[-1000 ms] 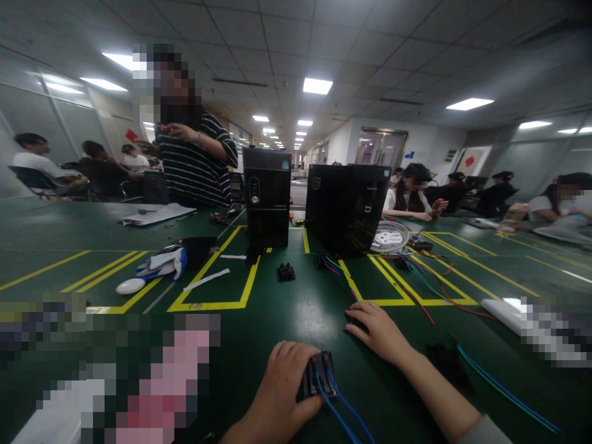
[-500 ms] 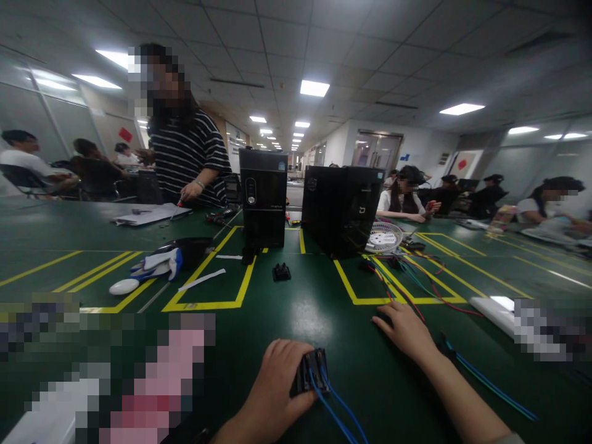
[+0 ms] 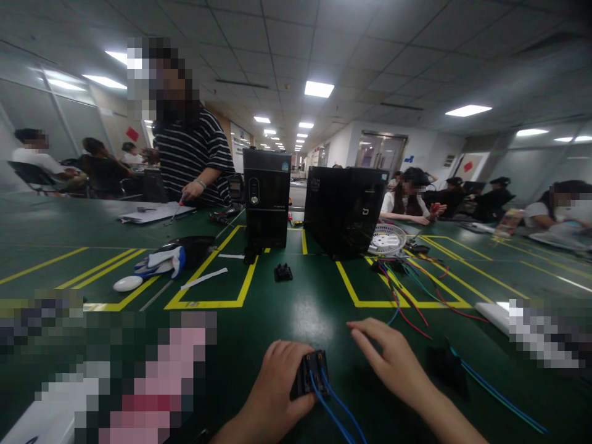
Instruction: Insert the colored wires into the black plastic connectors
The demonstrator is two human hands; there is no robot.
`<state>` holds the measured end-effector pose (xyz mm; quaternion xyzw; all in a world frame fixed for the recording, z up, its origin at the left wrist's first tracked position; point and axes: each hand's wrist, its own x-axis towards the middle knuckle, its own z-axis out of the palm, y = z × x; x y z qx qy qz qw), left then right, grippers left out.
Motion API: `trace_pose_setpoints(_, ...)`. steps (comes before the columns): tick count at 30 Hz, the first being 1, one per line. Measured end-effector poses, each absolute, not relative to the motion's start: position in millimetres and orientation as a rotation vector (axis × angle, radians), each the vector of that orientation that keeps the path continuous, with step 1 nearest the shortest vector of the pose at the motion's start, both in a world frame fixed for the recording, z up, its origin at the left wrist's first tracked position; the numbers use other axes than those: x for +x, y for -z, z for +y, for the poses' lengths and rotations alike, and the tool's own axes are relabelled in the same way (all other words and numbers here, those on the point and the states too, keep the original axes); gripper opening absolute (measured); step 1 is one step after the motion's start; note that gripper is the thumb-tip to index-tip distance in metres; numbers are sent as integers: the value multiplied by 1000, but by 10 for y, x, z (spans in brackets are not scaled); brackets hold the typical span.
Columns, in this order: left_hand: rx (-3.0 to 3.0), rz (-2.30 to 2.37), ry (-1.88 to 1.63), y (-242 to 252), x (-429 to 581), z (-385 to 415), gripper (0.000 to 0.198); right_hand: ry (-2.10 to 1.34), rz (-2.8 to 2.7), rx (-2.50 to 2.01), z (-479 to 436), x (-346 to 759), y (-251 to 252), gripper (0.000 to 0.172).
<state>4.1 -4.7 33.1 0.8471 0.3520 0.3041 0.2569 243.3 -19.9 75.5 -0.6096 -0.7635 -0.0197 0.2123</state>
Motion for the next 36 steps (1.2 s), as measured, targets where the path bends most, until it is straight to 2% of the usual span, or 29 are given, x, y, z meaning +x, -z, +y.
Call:
trace_pose_setpoints(3,2290,976,-852,-297,48,-50,38,-547,-2110,-1513,-431,2092,-754,25)
trace_pose_setpoints(6,2295,1011,-851,-270,54,-45,41,-738,-2070,-1553,-543,1934,-643,30)
trace_pose_setpoints(15,2316,1075,-828,-260,49,-47,40,-920,-1968,-1528,-528,2005,-559,38)
trace_pose_setpoints(20,2307,1081,-835,-260,48,-51,36,-868,-1888,-1533,-504,2072,-685,27)
trace_pose_setpoints(29,2319,1062,-810,-289,56,-36,35,-879,-1947,-1451,-525,1940,-686,33)
trace_pose_setpoints(36,2306,1070,-805,-293,60,-19,34,-812,-1955,-1576,-495,2068,-661,27)
